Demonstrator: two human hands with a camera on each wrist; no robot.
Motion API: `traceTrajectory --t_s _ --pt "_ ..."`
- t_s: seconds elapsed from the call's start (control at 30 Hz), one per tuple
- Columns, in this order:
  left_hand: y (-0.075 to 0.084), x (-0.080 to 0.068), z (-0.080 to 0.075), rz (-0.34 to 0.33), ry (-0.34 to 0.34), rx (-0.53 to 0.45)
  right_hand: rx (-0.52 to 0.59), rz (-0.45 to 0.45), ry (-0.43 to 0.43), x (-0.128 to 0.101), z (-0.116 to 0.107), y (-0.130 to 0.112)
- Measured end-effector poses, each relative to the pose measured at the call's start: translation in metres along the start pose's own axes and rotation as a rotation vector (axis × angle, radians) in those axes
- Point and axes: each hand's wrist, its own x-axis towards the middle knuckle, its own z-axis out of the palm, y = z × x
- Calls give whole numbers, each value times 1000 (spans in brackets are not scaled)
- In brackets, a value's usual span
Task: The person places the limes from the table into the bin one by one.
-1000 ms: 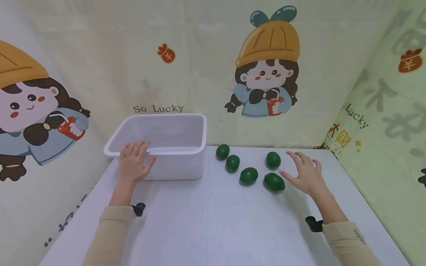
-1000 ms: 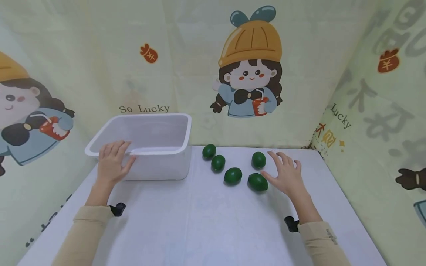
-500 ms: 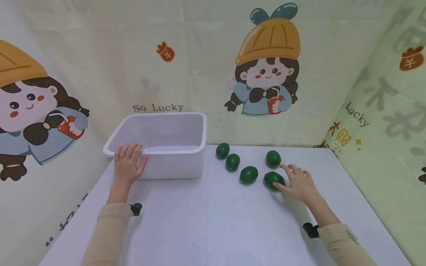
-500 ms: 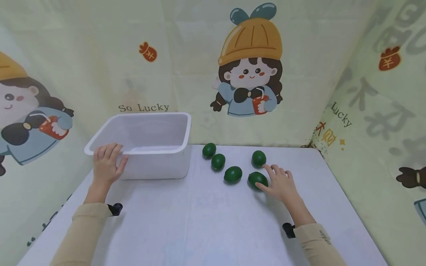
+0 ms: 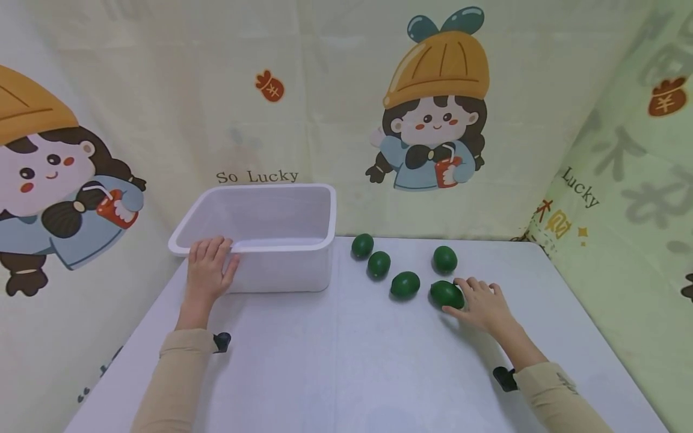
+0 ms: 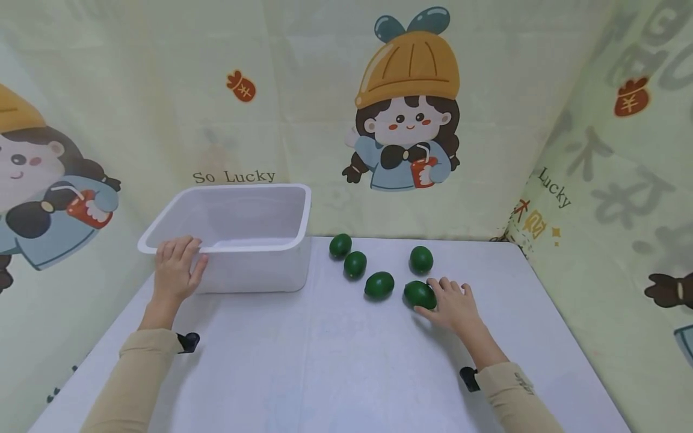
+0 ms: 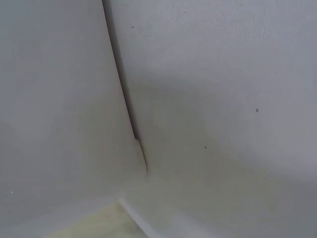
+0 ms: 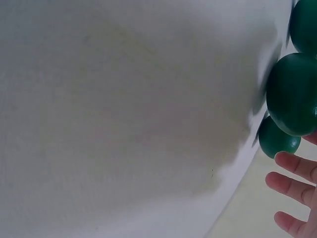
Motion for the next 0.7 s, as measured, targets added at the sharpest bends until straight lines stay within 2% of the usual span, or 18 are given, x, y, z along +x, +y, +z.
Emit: traceTrajectory --t_s 0.37,0.7 --pt "-1 -6 3 -18 -45 22 -23 30 -39 1 6 1" --pt "2 -9 9 -22 27 31 -28 36 -44 -1 11 3"
